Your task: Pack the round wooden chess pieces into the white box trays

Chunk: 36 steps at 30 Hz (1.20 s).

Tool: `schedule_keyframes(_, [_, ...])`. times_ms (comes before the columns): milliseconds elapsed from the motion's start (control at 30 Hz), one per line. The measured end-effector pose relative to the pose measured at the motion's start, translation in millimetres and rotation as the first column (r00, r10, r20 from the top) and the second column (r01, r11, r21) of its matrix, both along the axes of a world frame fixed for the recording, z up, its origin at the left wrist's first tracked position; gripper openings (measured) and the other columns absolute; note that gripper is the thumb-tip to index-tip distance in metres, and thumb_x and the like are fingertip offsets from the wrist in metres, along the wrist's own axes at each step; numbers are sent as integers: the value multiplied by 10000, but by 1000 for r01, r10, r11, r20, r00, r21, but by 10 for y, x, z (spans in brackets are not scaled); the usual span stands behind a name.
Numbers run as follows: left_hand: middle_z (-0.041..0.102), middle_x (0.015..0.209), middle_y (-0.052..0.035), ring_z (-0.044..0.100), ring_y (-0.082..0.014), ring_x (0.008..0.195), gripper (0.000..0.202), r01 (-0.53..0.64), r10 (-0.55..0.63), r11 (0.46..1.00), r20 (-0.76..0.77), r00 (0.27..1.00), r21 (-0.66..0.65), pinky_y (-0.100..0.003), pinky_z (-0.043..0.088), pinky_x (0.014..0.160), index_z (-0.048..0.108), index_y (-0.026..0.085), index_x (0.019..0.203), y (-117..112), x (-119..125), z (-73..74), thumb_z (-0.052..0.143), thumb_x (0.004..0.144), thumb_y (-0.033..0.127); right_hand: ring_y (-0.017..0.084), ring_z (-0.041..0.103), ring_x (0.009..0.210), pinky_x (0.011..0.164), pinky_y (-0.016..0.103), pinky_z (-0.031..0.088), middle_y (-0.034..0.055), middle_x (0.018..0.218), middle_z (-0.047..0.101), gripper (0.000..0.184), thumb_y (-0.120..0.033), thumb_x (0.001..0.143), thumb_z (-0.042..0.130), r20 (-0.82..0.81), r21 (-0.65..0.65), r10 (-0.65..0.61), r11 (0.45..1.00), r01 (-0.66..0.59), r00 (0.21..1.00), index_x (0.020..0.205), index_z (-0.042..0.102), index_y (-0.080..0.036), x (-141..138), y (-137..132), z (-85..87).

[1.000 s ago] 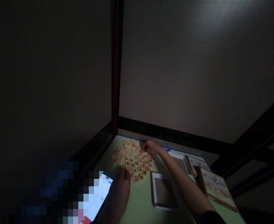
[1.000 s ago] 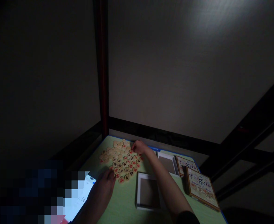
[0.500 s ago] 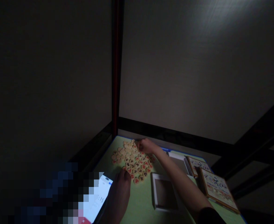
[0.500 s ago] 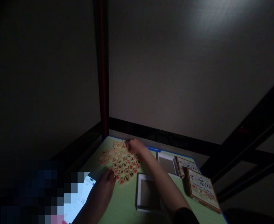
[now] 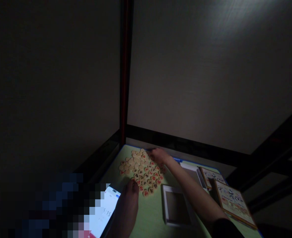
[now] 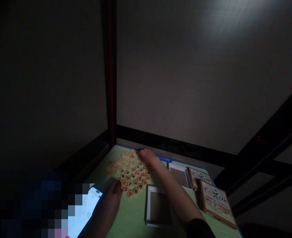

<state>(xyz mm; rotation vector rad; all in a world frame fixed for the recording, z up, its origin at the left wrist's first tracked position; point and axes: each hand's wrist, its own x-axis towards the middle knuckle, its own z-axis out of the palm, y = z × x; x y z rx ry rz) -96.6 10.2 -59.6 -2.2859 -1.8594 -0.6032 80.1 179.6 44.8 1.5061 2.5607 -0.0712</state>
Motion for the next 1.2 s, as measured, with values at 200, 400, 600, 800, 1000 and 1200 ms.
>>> schedule_keyframes(200, [677,1115,-152,682,-191,893,411,-25,26,999,-17,1000,47,-255,558,799,678,112,1171,-22,20,76,392,893,11,245,691,945,744,274,463,87,1042,755,312,-171,862,535,13,-37,1,999,0,1000,1077,749,-241,-22,-24,-39])
schedule_keyframes(400, [677,1110,-152,682,-195,921,362,1,-2,997,7,1000,80,-257,557,808,682,101,1148,-30,9,68,411,916,42,233,692,949,723,258,451,97,1070,743,311,-139,851,548,13,-54,-19,998,19,1000,1078,738,-232,-50,-30,-40])
schedule_keyframes(600, [687,1088,-145,679,-203,943,332,9,-14,995,52,999,98,-269,554,833,695,103,1101,-26,15,93,414,929,62,222,692,926,693,253,442,123,1068,736,302,-114,887,500,-15,-70,-35,997,34,999,1083,717,-191,-71,-82,-27])
schedule_keyframes(800, [688,1101,-134,675,-195,935,311,7,-17,995,101,995,101,-261,549,821,696,119,1086,-30,28,108,412,958,112,226,693,906,671,252,446,130,1064,736,315,-68,847,518,-50,-91,-51,995,46,997,1075,710,-171,-59,-109,-40])
schedule_keyframes(1000, [668,1152,-141,661,-201,988,287,14,-25,996,124,992,86,-263,551,831,687,110,1088,-29,31,111,431,962,145,225,677,912,721,255,455,131,1044,735,397,-3,755,546,-156,-105,-21,994,5,987,1094,696,-144,-35,-33,-113])
schedule_keyframes(1200, [667,1127,-127,654,-195,977,295,26,-34,997,127,991,69,-275,545,844,685,117,1082,-49,41,167,415,964,136,175,649,879,720,229,463,108,1021,725,492,39,684,507,-288,-150,-36,989,-8,957,1126,672,-99,59,147,-102])
